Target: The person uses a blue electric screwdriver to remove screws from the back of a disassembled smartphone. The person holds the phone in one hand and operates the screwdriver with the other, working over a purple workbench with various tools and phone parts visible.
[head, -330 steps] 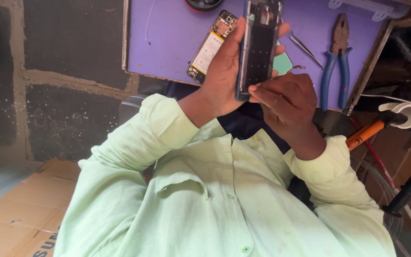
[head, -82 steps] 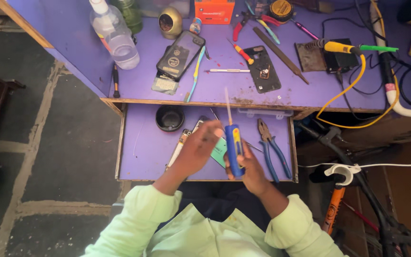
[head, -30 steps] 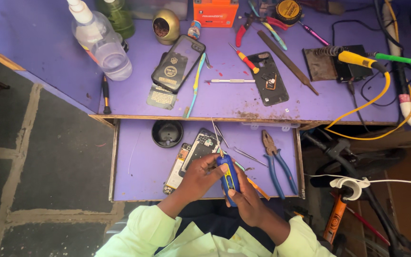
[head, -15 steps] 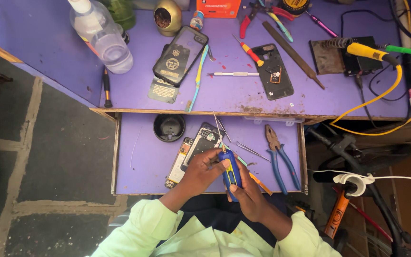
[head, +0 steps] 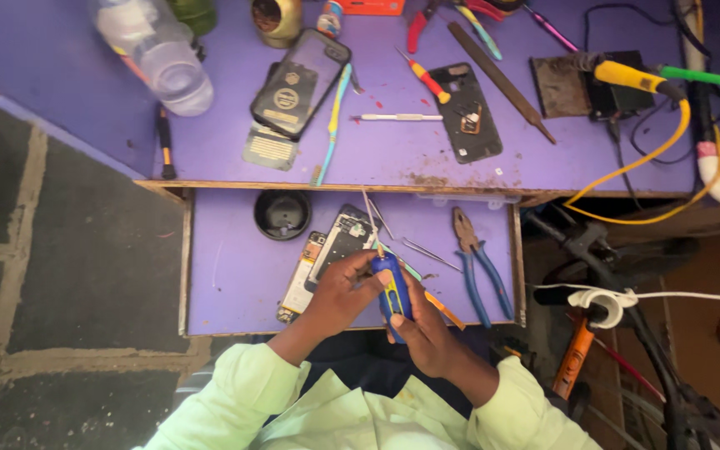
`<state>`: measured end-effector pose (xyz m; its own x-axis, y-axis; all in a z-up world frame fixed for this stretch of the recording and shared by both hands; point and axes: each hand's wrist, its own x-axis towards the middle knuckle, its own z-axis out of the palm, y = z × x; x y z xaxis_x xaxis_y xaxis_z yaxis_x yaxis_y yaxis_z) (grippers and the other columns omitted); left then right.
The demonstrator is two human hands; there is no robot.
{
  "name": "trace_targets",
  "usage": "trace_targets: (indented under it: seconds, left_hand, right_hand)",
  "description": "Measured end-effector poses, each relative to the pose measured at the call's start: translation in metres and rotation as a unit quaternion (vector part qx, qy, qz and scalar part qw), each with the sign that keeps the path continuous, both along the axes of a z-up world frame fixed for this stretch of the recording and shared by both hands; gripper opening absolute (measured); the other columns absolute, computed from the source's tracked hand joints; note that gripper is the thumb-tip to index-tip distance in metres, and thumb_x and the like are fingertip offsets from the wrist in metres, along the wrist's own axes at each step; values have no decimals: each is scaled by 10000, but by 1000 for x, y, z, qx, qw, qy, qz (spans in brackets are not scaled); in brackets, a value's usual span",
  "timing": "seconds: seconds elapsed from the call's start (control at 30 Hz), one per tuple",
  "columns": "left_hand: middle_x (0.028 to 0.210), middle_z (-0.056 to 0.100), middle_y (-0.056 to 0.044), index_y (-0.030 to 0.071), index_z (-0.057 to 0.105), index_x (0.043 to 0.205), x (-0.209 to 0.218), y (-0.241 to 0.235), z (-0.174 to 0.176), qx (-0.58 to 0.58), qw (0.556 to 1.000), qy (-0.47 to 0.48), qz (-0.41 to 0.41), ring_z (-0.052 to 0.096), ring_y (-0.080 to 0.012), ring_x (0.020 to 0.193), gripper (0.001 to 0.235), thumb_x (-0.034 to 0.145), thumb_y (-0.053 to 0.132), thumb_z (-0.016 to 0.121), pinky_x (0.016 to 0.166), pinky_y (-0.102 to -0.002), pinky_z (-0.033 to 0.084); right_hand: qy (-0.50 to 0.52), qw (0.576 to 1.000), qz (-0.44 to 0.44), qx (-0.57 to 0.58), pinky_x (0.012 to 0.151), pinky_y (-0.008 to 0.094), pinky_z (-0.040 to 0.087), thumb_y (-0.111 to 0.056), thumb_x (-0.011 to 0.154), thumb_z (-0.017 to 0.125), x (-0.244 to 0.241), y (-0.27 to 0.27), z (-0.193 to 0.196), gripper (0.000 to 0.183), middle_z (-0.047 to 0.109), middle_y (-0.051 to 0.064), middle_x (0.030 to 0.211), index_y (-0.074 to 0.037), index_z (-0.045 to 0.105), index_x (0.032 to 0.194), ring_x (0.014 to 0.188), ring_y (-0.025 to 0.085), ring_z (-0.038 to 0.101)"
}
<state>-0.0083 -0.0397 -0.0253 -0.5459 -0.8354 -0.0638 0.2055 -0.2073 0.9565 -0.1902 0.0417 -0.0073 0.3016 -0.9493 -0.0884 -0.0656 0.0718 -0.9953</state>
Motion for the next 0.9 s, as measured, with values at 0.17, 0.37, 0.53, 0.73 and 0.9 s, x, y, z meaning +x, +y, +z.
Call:
trace_targets:
  seconds: [0.17, 0.37, 0.53, 0.73, 0.9]
  left_hand:
    - [1129, 697, -58, -5, 636, 1232, 0, 0, 1, 13, 1000, -7, -10, 639, -121, 1066, 286, 995, 153, 651, 978, -321, 514]
    - [1136, 695, -60, -6, 639, 1227, 0, 0, 2, 13, 1000, -2, -9, 641, -127, 1076, 279, 991, 143, 649, 983, -324, 513]
    - [1128, 691, -61, -4, 637, 1233, -1, -1, 1, 17, 1000, -7, -9, 632, -121, 1067, 287, 992, 150, 653, 978, -320, 510]
    - [1036, 694, -49, 5, 656, 1207, -1, -2, 9, -31, 994, -99, 19, 646, -122, 966, 289, 982, 183, 681, 893, -319, 526]
    - [1012, 704, -45, -24, 661, 1193, 1, 3, 5, -75, 994, -49, 66, 621, -119, 942, 245, 1033, 161, 682, 837, -300, 531]
  right_hand:
    - [8, 1000, -4, -11, 698, 299, 536, -385, 1023, 479, -1, -1, 0, 784, 550, 85, 984, -23, 141, 1631, 750, 141, 572]
    - [15, 1000, -5, -15, 685, 295, 530, -383, 1019, 469, -1, 1, 2, 796, 565, 90, 961, -11, 126, 1632, 738, 138, 579]
    - [14, 1000, -8, -14, 678, 296, 528, -388, 1019, 469, -1, 1, 2, 795, 559, 89, 971, -11, 129, 1632, 729, 140, 578]
    - [1, 1000, -10, 14, 680, 302, 537, -431, 1011, 483, 1, -2, -1, 830, 554, 87, 1041, -25, 114, 1633, 758, 138, 574]
    - [-106, 990, 5, 91, 732, 315, 539, -418, 1028, 505, 0, -3, -13, 796, 562, 112, 1063, -65, 137, 1639, 819, 154, 586]
